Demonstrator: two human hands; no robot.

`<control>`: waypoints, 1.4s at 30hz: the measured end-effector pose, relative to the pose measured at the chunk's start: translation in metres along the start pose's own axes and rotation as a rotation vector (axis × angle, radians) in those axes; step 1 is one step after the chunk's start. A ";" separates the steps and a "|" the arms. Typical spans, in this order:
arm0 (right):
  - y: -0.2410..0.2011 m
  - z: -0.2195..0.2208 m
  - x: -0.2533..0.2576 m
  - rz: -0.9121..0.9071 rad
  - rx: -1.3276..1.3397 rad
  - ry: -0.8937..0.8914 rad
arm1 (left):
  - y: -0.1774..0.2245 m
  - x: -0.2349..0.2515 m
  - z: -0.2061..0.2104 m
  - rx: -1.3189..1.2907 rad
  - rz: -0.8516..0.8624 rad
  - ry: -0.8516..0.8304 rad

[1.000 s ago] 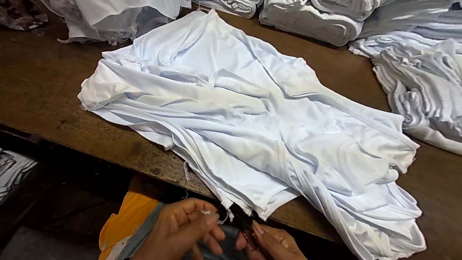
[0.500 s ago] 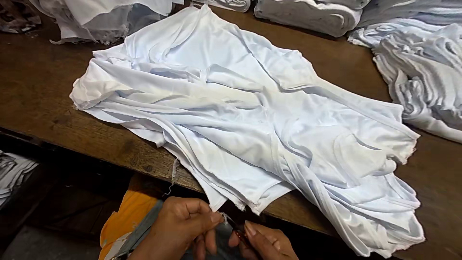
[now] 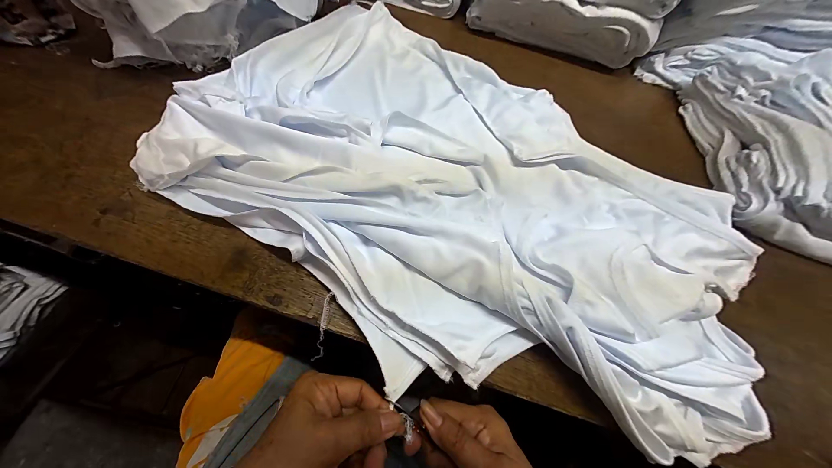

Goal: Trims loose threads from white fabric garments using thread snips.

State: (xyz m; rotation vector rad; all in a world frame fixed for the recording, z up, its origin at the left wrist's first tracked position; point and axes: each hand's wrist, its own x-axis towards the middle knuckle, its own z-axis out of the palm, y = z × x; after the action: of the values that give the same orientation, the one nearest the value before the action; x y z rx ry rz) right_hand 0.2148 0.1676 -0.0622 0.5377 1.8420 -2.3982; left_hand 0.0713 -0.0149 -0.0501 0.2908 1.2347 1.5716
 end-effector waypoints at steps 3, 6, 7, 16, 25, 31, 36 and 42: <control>-0.003 0.001 0.000 -0.014 -0.052 0.029 | 0.000 0.001 0.000 -0.004 -0.010 0.004; -0.004 0.004 -0.001 -0.054 -0.175 0.091 | 0.001 0.003 -0.001 -0.002 -0.021 -0.001; -0.003 0.005 -0.001 -0.074 -0.232 0.112 | 0.001 0.003 -0.001 -0.002 -0.021 -0.003; -0.004 0.006 0.000 -0.284 -0.442 0.140 | -0.008 0.002 -0.007 0.220 0.082 -0.074; -0.009 0.017 0.048 -0.703 -1.192 0.547 | 0.007 0.007 -0.032 1.147 0.694 0.466; -0.028 0.006 0.041 -0.668 -0.979 0.377 | 0.050 0.032 -0.047 1.361 0.773 0.724; -0.032 -0.007 0.008 -0.548 -1.095 0.223 | 0.043 0.036 -0.042 1.342 0.834 0.552; -0.017 0.009 -0.011 -0.316 -0.640 0.113 | 0.018 0.004 -0.056 1.043 0.756 0.363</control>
State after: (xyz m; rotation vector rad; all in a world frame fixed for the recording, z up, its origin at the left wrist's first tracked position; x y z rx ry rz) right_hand 0.2185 0.1616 -0.0410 0.3379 2.7365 -1.7656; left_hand 0.0192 -0.0405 -0.0616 1.2968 2.3631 1.4501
